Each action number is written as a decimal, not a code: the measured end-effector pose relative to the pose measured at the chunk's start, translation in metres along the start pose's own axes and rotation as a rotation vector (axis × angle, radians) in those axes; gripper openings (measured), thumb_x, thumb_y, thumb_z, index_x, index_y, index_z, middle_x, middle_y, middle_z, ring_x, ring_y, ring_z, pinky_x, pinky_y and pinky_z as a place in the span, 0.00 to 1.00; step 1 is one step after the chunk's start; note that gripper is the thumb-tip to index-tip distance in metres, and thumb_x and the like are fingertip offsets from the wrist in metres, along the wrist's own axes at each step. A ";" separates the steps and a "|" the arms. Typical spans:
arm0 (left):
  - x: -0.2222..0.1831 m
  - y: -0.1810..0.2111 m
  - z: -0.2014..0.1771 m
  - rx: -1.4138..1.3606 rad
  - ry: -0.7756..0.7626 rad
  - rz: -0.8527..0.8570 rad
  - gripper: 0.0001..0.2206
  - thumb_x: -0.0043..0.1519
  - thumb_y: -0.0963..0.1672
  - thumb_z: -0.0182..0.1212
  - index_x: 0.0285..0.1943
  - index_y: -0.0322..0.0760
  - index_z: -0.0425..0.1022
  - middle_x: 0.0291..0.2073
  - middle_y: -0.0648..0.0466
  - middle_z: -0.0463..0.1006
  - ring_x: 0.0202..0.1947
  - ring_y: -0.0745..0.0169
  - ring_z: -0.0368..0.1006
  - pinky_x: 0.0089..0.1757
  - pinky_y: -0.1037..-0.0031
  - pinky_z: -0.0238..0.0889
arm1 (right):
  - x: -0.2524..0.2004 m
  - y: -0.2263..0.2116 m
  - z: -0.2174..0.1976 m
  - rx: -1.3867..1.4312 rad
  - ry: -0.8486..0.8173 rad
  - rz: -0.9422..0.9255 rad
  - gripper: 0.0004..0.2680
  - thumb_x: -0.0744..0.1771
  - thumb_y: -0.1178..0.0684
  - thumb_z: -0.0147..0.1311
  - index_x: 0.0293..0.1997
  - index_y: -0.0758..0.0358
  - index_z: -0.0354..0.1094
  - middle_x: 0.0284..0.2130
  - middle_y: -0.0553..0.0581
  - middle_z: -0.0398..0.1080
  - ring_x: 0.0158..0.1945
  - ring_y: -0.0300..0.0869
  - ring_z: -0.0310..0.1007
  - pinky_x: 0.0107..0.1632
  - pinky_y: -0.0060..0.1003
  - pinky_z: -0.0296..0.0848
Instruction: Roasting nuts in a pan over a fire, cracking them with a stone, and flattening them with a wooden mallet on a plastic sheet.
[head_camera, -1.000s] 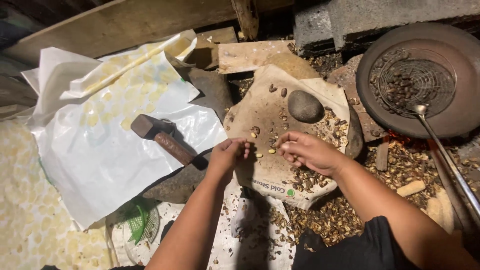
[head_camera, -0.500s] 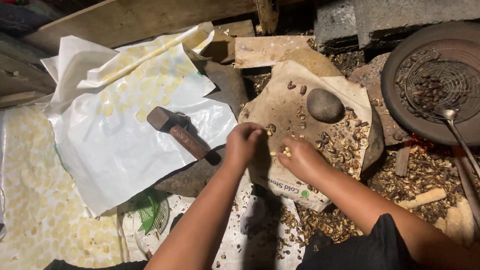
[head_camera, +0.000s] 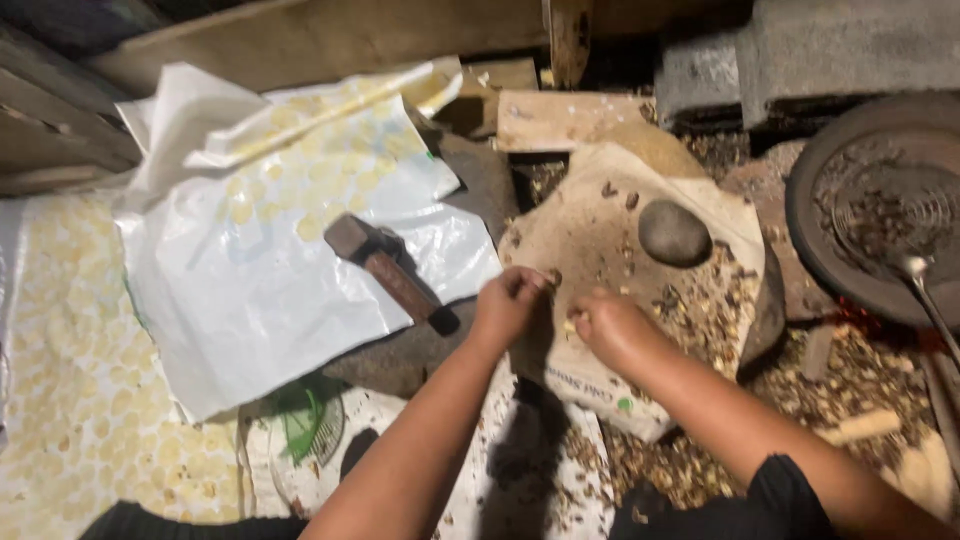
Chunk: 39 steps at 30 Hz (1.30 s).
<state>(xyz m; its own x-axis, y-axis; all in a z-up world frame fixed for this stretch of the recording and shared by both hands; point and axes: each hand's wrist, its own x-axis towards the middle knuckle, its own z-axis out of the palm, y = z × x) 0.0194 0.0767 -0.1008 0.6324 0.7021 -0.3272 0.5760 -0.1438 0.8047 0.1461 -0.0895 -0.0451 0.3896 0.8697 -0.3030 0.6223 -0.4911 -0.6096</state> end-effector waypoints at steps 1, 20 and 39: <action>0.006 -0.015 0.004 -0.143 0.030 -0.057 0.10 0.64 0.52 0.65 0.45 0.47 0.83 0.36 0.45 0.83 0.42 0.45 0.80 0.45 0.60 0.74 | -0.001 -0.002 -0.005 -0.025 0.008 0.061 0.10 0.66 0.47 0.53 0.49 0.53 0.76 0.42 0.63 0.76 0.49 0.61 0.78 0.51 0.52 0.78; -0.073 -0.021 -0.023 -1.818 -0.424 -0.522 0.09 0.69 0.42 0.51 0.48 0.30 0.76 0.51 0.31 0.80 0.42 0.37 0.82 0.29 0.69 0.81 | 0.003 -0.018 0.001 -0.044 -0.041 -0.040 0.07 0.66 0.48 0.49 0.42 0.56 0.67 0.38 0.62 0.72 0.45 0.61 0.78 0.44 0.56 0.78; -0.091 0.033 0.010 -1.755 -0.312 -0.750 0.10 0.71 0.46 0.51 0.46 0.31 0.69 0.35 0.45 0.79 0.37 0.46 0.81 0.42 0.55 0.79 | -0.041 -0.093 -0.070 0.061 0.054 -0.201 0.06 0.65 0.57 0.57 0.42 0.59 0.77 0.42 0.64 0.80 0.49 0.60 0.80 0.54 0.53 0.76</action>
<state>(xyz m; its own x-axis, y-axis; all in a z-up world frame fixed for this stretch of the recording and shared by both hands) -0.0133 0.0009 -0.0493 0.7116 0.1200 -0.6923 -0.2247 0.9724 -0.0624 0.1203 -0.0834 0.0754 0.2983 0.9452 -0.1325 0.6492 -0.3027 -0.6978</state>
